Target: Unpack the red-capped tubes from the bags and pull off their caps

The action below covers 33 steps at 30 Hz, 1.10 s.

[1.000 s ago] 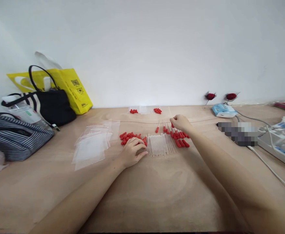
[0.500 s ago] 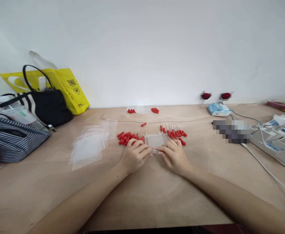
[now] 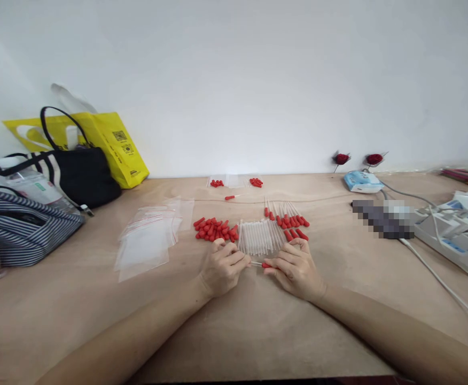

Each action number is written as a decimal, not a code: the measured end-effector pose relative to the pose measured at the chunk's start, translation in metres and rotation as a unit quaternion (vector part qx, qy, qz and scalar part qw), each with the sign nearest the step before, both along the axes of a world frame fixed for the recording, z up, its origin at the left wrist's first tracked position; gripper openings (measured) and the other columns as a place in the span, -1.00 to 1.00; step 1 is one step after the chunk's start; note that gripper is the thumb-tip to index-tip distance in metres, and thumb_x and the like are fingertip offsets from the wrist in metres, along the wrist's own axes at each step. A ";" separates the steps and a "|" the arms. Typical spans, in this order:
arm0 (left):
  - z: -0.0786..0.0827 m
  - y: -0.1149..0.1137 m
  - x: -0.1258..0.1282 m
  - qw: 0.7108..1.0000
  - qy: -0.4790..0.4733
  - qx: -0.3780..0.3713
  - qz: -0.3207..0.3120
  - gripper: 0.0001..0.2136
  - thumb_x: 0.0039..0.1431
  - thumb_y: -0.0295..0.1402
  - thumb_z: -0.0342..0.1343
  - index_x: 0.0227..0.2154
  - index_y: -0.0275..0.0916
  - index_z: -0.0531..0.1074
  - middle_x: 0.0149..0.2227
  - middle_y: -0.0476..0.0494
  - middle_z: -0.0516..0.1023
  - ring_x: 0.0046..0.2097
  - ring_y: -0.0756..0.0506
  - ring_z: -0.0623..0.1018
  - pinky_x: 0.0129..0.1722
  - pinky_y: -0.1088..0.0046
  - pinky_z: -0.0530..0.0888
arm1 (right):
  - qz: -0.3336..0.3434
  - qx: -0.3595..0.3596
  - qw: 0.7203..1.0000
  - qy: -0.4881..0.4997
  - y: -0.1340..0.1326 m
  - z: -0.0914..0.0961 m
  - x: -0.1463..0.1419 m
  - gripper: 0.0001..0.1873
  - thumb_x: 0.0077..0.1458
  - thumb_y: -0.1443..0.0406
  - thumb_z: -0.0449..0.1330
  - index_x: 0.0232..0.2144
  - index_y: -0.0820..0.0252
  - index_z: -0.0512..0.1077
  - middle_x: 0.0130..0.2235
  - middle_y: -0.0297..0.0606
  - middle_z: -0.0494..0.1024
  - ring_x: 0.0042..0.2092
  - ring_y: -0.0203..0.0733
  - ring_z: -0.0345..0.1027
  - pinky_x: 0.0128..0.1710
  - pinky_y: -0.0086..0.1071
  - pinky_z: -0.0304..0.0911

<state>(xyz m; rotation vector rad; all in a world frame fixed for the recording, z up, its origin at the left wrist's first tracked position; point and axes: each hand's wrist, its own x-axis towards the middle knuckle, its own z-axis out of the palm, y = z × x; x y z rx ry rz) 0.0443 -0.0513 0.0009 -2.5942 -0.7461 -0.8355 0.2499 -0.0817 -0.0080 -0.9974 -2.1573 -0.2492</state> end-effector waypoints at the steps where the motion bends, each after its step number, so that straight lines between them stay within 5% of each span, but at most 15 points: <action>1: 0.000 -0.001 0.001 1.000 -0.002 -0.001 -0.001 -0.84 0.13 -0.46 -0.06 -0.46 -0.19 0.40 -0.56 0.03 0.46 -0.41 0.00 0.34 -0.24 0.31 0.12 | 0.000 -0.005 1.000 -0.001 0.000 0.000 0.000 -0.76 0.09 0.21 0.07 -0.51 0.15 0.45 -0.59 -0.37 0.44 -0.46 -0.33 0.19 -0.19 -0.27 -0.05; 7: 0.002 0.000 -0.004 1.000 0.005 0.007 0.003 -0.80 0.14 -0.49 -0.11 -0.48 -0.19 0.39 -0.57 0.02 0.46 -0.41 -0.01 0.35 -0.25 0.31 0.14 | 0.017 -0.024 1.000 -0.003 -0.001 0.001 0.009 -0.76 0.08 0.21 0.06 -0.53 0.14 0.44 -0.60 -0.39 0.43 -0.47 -0.33 0.18 -0.15 -0.25 -0.06; 12: 0.003 0.003 -0.017 0.997 -0.063 0.003 0.033 -0.86 0.12 -0.49 -0.05 -0.47 -0.21 0.38 -0.52 0.00 0.47 -0.40 -0.03 0.35 -0.31 0.33 0.18 | -0.063 -0.047 0.996 0.049 0.009 -0.006 0.039 -0.80 0.08 0.24 0.06 -0.49 0.12 0.45 -0.48 -0.33 0.46 -0.37 -0.28 0.26 -0.18 -0.23 -0.03; 19: 0.013 0.023 0.001 0.971 -0.123 -0.184 0.093 -0.80 0.14 -0.39 -0.07 -0.45 -0.25 0.45 -0.47 -0.08 0.37 -0.39 -0.03 0.37 -0.38 0.45 0.33 | -0.103 -0.133 0.967 0.193 0.038 -0.013 0.060 -0.73 0.05 0.12 0.05 -0.35 0.13 0.45 -0.43 -0.25 0.38 -0.37 -0.23 0.26 -0.37 -0.34 0.18; 24: 0.032 0.046 0.019 0.925 -0.035 -0.319 0.203 -0.78 0.09 -0.40 -0.06 -0.59 -0.24 0.42 -0.57 -0.02 0.43 -0.48 -0.03 0.42 -0.49 0.48 0.30 | -0.158 -0.159 0.954 0.200 0.045 -0.011 0.066 -0.70 0.03 0.16 0.02 -0.31 0.22 0.43 -0.41 -0.22 0.35 -0.44 -0.28 0.24 -0.43 -0.38 0.21; 33: 0.033 0.043 0.052 0.901 0.050 -0.296 0.312 -0.73 -0.02 -0.50 -0.05 -0.20 -0.33 0.34 -0.34 -0.30 0.50 -0.28 -0.21 0.50 -0.38 0.36 0.36 | -0.241 -0.144 0.949 0.142 0.045 -0.010 0.059 -0.73 -0.06 0.09 0.08 -0.50 0.16 0.38 -0.47 -0.33 0.47 -0.47 -0.27 0.27 -0.34 -0.34 0.05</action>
